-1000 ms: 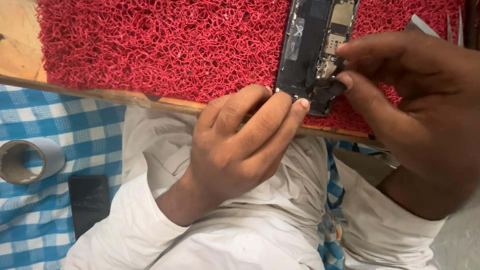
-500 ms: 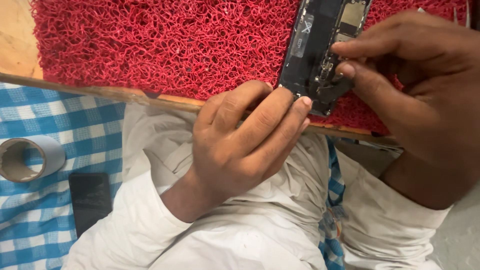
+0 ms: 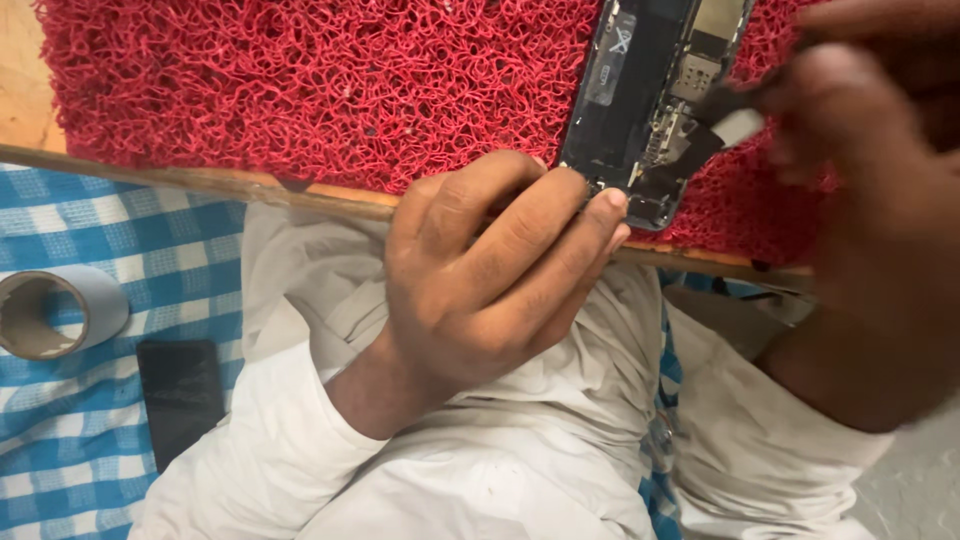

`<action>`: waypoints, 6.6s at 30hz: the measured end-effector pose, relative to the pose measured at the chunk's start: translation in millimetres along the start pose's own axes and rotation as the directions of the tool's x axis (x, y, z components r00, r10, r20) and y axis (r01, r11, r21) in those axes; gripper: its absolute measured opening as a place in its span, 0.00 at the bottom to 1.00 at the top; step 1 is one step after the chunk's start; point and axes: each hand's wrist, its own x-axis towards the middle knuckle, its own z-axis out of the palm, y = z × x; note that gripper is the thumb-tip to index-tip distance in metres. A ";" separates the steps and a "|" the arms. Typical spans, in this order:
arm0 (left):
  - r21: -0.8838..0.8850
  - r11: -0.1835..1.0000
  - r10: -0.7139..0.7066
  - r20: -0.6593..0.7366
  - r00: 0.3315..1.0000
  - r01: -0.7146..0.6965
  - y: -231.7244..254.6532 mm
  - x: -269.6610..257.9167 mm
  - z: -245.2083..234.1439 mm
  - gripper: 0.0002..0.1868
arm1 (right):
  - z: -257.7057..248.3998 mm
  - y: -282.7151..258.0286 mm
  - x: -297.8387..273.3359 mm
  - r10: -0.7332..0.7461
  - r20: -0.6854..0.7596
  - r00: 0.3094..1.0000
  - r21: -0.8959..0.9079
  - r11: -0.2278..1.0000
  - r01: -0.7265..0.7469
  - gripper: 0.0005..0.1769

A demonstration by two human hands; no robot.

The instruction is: The person is repairing a disassembled smartphone by hand. They carefully connect a flexible ribbon cable to the motherboard, press it into place, and use tweezers to adjust the connection.

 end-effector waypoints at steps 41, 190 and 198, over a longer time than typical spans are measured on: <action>0.108 0.993 -0.072 0.144 0.987 0.056 20.2 18.9 -16.6 0.13 | 14.9 -65.3 -28.0 -0.116 0.348 0.931 -0.771 0.530 0.354 0.27; -0.008 1.000 0.003 0.279 0.960 -0.001 -10.3 27.0 -26.7 0.15 | 4.7 -33.6 14.9 0.066 0.292 0.954 -0.066 0.997 -0.049 0.11; 0.001 1.000 0.018 0.242 0.970 -0.019 -10.7 24.3 -24.2 0.14 | 10.3 -43.9 21.2 0.081 0.296 0.952 -0.096 0.994 -0.055 0.11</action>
